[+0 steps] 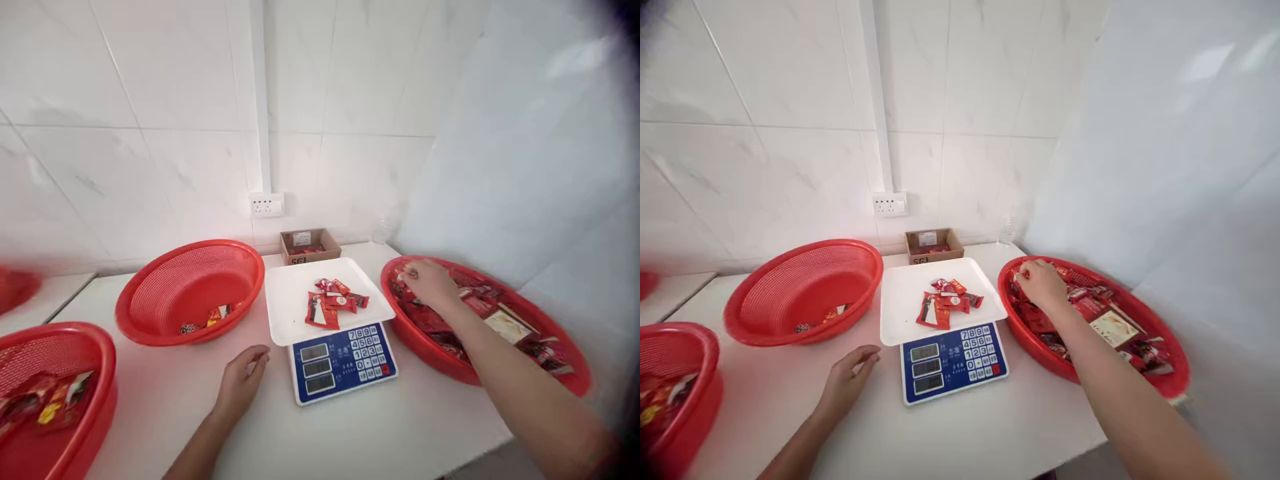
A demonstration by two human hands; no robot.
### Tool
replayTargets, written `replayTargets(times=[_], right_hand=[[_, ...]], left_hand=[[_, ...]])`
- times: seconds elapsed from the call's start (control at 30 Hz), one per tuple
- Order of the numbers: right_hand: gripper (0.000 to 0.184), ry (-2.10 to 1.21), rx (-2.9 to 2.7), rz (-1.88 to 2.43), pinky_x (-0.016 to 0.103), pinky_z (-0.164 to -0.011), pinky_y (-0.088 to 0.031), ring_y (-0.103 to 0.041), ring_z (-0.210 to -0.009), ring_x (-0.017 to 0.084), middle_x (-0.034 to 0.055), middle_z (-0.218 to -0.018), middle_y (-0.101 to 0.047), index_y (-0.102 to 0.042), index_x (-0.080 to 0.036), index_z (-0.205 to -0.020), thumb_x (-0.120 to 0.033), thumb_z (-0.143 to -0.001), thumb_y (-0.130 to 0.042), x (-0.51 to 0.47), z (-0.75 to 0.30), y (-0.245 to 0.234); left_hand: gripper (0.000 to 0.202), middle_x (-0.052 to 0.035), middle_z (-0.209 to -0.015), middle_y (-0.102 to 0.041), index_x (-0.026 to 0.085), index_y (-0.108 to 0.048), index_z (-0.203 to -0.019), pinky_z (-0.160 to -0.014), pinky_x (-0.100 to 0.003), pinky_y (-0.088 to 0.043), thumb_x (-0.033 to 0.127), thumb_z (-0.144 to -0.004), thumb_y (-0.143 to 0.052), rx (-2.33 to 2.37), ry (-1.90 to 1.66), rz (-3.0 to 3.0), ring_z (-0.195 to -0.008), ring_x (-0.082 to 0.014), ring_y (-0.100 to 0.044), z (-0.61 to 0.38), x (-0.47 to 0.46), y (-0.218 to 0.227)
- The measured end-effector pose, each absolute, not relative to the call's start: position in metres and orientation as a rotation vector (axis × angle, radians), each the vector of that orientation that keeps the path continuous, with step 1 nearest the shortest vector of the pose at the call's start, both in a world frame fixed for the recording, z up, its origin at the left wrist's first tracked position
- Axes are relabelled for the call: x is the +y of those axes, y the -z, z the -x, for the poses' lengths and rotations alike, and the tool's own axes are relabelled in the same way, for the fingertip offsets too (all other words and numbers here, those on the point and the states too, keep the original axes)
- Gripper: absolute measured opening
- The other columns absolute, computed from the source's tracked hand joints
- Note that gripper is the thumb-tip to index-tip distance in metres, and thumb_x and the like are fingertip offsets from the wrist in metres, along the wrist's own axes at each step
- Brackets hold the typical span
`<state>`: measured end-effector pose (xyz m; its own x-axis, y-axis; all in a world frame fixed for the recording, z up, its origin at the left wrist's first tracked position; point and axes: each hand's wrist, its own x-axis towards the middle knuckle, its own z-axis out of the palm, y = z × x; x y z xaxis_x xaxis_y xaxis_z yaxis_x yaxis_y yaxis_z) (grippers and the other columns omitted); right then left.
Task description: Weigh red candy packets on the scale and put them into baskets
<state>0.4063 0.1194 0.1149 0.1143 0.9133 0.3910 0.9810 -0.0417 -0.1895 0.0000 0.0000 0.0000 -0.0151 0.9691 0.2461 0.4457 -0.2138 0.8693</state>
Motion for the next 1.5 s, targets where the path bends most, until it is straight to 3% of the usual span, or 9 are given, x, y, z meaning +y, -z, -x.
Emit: replayTargets(times=[0.17, 0.3, 0.57, 0.73, 0.97, 1.13, 1.33, 1.5], right_hand=[[0.021, 0.119, -1.664, 1.849, 0.033, -0.069, -0.041, -0.058, -0.078, 0.022, 0.0057, -0.086, -0.065, -0.058, -0.022, -0.079, -0.041, -0.079, -0.049, 0.111, -0.378, -0.119], [0.019, 0.017, -1.752, 1.723, 0.031, -0.065, -0.041, -0.059, -0.074, 0.019, 0.0039, -0.086, -0.066, -0.059, -0.022, -0.081, -0.039, -0.079, -0.051, 0.099, -0.334, -0.116], [0.034, -0.328, -1.907, 1.470, 0.035, -0.077, -0.048, -0.060, -0.090, 0.021, 0.0059, -0.100, -0.066, -0.063, -0.022, -0.092, -0.050, -0.080, -0.048, 0.080, -0.305, -0.110], [0.037, -0.228, -1.652, 1.700, 0.040, -0.082, -0.048, -0.061, -0.092, 0.023, 0.0078, -0.106, -0.066, -0.062, -0.022, -0.099, -0.048, -0.078, -0.047, 0.047, -0.347, -0.112], [0.036, -0.238, -1.518, 1.994, 0.036, -0.067, -0.048, -0.063, -0.078, 0.025, 0.0065, -0.096, -0.069, -0.065, -0.023, -0.090, -0.053, -0.075, -0.051, 0.016, -0.395, -0.080], [0.035, -0.176, -1.639, 2.019, 0.037, -0.067, -0.047, -0.062, -0.075, 0.023, 0.0058, -0.097, -0.069, -0.063, -0.024, -0.094, -0.049, -0.077, -0.047, 0.020, -0.387, -0.076], [0.040, 0.008, -1.773, 2.097, 0.038, -0.065, -0.046, -0.062, -0.086, 0.028, 0.0071, -0.103, -0.067, -0.060, -0.023, -0.100, -0.049, -0.083, -0.035, 0.019, -0.380, -0.073], [0.042, 0.072, -1.797, 2.092, 0.039, -0.063, -0.046, -0.063, -0.083, 0.028, 0.0077, -0.105, -0.066, -0.060, -0.024, -0.101, -0.051, -0.085, -0.031, 0.017, -0.382, -0.067]], left_hand=[[0.022, -0.0034, -0.082, -0.072, 0.021, -0.066, -0.087, -0.068, -0.028, -0.055, 0.035, -0.080, -0.050, 1.503, -1.196, -1.696, -0.078, -0.0183, -0.068, -0.003, -0.001, -0.009], [0.021, -0.0029, -0.082, -0.072, 0.021, -0.065, -0.088, -0.067, -0.027, -0.054, 0.034, -0.081, -0.049, 1.530, -1.166, -1.729, -0.078, -0.0176, -0.068, -0.003, -0.003, -0.010], [0.021, -0.0026, -0.081, -0.071, 0.021, -0.066, -0.089, -0.064, -0.025, -0.053, 0.032, -0.082, -0.050, 1.552, -1.172, -1.742, -0.077, -0.0172, -0.067, -0.001, -0.003, -0.013], [0.021, -0.0022, -0.080, -0.070, 0.020, -0.066, -0.089, -0.068, -0.026, -0.054, 0.032, -0.083, -0.050, 1.540, -1.172, -1.731, -0.077, -0.0167, -0.067, -0.002, -0.003, -0.011], [0.021, -0.0026, -0.084, -0.071, 0.021, -0.065, -0.090, -0.069, -0.026, -0.054, 0.032, -0.083, -0.050, 1.534, -1.132, -1.717, -0.080, -0.0169, -0.067, -0.004, -0.003, -0.009], [0.020, -0.0021, -0.083, -0.071, 0.021, -0.065, -0.090, -0.070, -0.027, -0.054, 0.033, -0.083, -0.050, 1.556, -1.116, -1.716, -0.079, -0.0168, -0.067, -0.005, -0.003, -0.007], [0.019, -0.0018, -0.084, -0.071, 0.021, -0.065, -0.090, -0.070, -0.026, -0.055, 0.031, -0.084, -0.050, 1.559, -1.129, -1.757, -0.078, -0.0164, -0.067, -0.005, -0.001, -0.002], [0.017, -0.0031, -0.080, -0.070, 0.021, -0.064, -0.092, -0.068, -0.026, -0.054, 0.024, -0.088, -0.048, 1.539, -1.297, -2.083, -0.074, -0.0154, -0.067, -0.006, -0.007, -0.009]])
